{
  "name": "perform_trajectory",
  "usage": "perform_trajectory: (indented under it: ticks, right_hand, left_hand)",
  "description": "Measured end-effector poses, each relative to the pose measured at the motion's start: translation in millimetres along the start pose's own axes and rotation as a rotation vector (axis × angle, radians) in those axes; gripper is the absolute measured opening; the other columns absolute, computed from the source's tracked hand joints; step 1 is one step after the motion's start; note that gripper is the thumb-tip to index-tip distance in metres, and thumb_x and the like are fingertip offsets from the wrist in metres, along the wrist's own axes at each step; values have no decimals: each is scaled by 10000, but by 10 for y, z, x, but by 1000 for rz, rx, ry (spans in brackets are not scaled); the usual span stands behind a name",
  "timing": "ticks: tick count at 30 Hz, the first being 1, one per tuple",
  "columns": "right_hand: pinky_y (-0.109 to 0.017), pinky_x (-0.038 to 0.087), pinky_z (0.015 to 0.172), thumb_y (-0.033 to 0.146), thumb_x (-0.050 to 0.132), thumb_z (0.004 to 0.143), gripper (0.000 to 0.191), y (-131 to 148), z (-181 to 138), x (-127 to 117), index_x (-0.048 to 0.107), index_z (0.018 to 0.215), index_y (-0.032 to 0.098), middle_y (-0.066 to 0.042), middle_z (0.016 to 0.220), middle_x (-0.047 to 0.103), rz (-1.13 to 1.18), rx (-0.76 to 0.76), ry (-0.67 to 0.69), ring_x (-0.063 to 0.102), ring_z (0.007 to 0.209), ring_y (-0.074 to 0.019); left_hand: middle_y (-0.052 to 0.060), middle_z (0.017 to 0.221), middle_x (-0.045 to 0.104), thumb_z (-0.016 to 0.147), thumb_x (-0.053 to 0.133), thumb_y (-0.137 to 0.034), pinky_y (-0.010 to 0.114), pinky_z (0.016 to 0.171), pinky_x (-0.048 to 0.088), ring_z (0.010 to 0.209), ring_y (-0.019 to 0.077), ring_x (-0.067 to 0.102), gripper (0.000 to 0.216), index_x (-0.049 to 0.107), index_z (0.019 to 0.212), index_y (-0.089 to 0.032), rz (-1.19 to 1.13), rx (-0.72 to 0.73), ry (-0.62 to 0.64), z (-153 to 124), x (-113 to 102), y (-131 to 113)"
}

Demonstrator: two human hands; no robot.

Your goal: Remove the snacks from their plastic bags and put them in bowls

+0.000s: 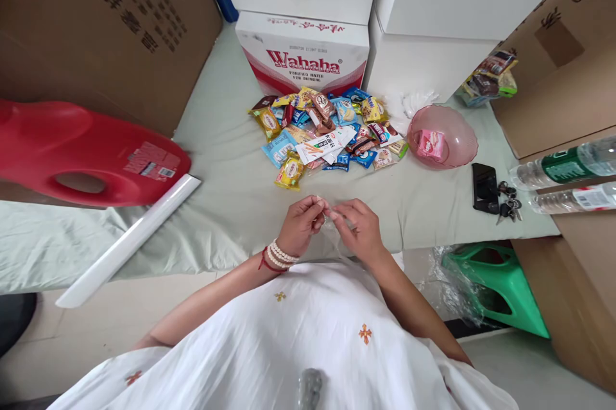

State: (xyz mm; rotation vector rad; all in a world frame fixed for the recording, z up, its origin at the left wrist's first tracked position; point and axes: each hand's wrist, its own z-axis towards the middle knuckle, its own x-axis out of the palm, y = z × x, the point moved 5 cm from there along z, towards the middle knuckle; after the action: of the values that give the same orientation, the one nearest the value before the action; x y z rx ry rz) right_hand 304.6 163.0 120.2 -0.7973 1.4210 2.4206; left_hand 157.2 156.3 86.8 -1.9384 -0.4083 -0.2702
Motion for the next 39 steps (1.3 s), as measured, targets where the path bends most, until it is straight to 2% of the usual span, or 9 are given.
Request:
perform_trajectory:
  ticks: [5, 8, 12, 18, 23, 27, 30, 36, 39]
  right_hand:
    - [-305, 528, 778, 405, 654, 978, 198, -161, 91, 40, 749, 942, 235, -36, 924, 695, 222, 241, -9, 650, 854, -168]
    - [-296, 534, 757, 492, 628, 967, 276, -379, 111, -3, 673, 907, 226, -22, 917, 666, 347, 432, -167, 639, 839, -158]
    - [-243, 466, 509, 625, 573, 936, 381, -687, 79, -141, 505, 928, 251, -4, 915, 652, 471, 655, -382, 599, 643, -126]
    - [-222, 254, 359, 611, 665, 844, 401, -905, 117, -122, 476, 873, 259, 73, 638, 517, 515, 781, -355, 391, 419, -86]
    - [-210, 311, 394, 563, 735, 791, 400, -862, 131, 166, 500, 851, 244, 74, 661, 526, 677, 801, -353, 418, 462, -79]
    - [-276, 569, 680, 614, 670, 858, 411, -755, 47, 236, 536, 982, 246, 14, 887, 627, 733, 719, -415, 624, 733, -122]
    - [-359, 605, 839, 692, 540, 920, 471, -674, -164, 175, 565, 1048, 240, -59, 1084, 642, 606, 709, -543, 652, 947, -172]
    - [-318, 573, 690, 616, 696, 815, 432, -622, -334, 470, 666, 928, 200, -70, 944, 670, 509, 812, -280, 621, 821, -191]
    - [-275, 517, 645, 548, 679, 819, 345, -685, -218, 488, 628, 854, 208, -10, 781, 628, 515, 801, -273, 554, 684, -148]
  left_hand:
    - [-15, 670, 612, 814, 709, -436, 209, 484, 335, 528, 73, 427, 274, 649, 771, -172, 130, 112, 54, -62, -39, -27]
    - [13, 795, 667, 783, 724, -383, 223, 604, 476, 689, 115, 582, 222, 645, 739, -180, 39, 113, 24, -102, -182, -71]
    - [47, 976, 717, 707, 777, -343, 378, 864, 593, 908, 207, 712, 245, 589, 730, -188, -220, -23, 65, -90, -471, -145]
    - [61, 996, 747, 763, 789, -503, 377, 770, 612, 834, 214, 744, 390, 558, 892, -217, -262, -150, -96, 108, -906, -158]
    - [87, 895, 737, 677, 843, -616, 280, 633, 547, 756, 182, 702, 544, 607, 898, -178, -67, -268, -159, 169, -728, 126]
    - [-4, 706, 637, 686, 838, -458, 207, 555, 407, 625, 101, 558, 383, 589, 698, -167, 56, -141, -203, 264, -515, 218]
    - [-12, 704, 642, 743, 767, -419, 213, 590, 406, 649, 104, 550, 299, 603, 688, -174, 79, -48, -190, 296, -387, 221]
    - [-4, 685, 654, 784, 704, -414, 254, 684, 469, 672, 128, 570, 255, 645, 703, -179, 251, 132, -70, 181, -201, 219]
    - [10, 735, 677, 783, 702, -433, 242, 632, 464, 672, 131, 586, 269, 620, 711, -187, 204, 77, -147, 128, -285, 239]
